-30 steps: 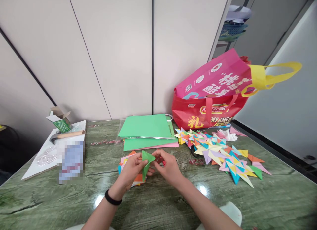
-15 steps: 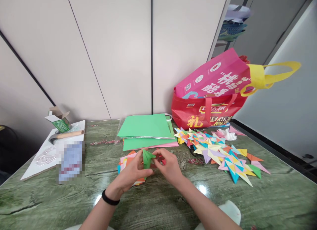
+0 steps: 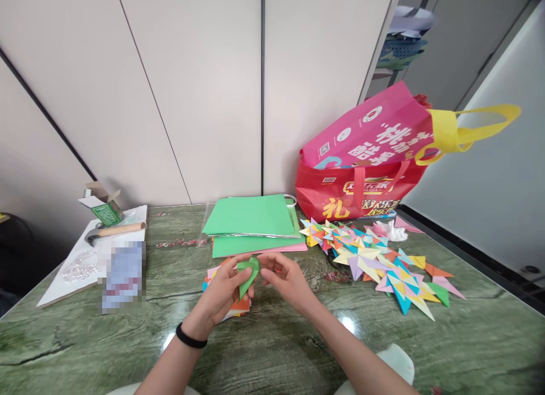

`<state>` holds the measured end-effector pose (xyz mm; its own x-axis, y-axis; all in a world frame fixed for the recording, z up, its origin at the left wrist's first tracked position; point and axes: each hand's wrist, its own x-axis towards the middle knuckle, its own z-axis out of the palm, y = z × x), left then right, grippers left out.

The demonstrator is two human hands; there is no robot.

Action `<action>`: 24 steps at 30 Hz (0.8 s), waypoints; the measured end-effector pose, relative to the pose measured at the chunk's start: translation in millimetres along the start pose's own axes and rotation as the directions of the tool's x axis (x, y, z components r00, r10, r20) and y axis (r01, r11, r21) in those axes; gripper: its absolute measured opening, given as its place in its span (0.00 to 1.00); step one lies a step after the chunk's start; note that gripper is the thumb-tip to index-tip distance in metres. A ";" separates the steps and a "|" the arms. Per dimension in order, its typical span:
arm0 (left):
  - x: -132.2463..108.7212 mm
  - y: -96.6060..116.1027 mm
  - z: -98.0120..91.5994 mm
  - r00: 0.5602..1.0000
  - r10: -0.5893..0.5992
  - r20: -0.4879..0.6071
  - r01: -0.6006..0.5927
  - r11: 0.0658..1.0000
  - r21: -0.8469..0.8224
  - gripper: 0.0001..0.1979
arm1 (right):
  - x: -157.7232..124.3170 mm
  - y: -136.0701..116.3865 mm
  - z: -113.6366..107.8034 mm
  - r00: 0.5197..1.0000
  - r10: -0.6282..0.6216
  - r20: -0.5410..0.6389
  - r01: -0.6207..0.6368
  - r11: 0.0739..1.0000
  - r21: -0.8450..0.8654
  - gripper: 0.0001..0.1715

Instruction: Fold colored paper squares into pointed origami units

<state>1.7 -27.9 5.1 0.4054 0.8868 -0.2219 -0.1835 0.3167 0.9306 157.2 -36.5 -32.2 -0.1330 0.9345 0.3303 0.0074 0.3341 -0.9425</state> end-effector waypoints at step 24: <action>0.3 2.1 0.6 0.975 0.212 -0.069 -0.195 0.962 0.192 0.10 | -3.1 -6.7 -1.4 0.916 -0.402 0.003 0.385 0.873 -0.300 0.13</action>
<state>2.0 -27.2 7.2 0.2947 0.9548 -0.0391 -0.0835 0.0665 0.9943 159.0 -41.4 -26.8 -0.1277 0.7207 0.6813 0.2529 0.6879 -0.6803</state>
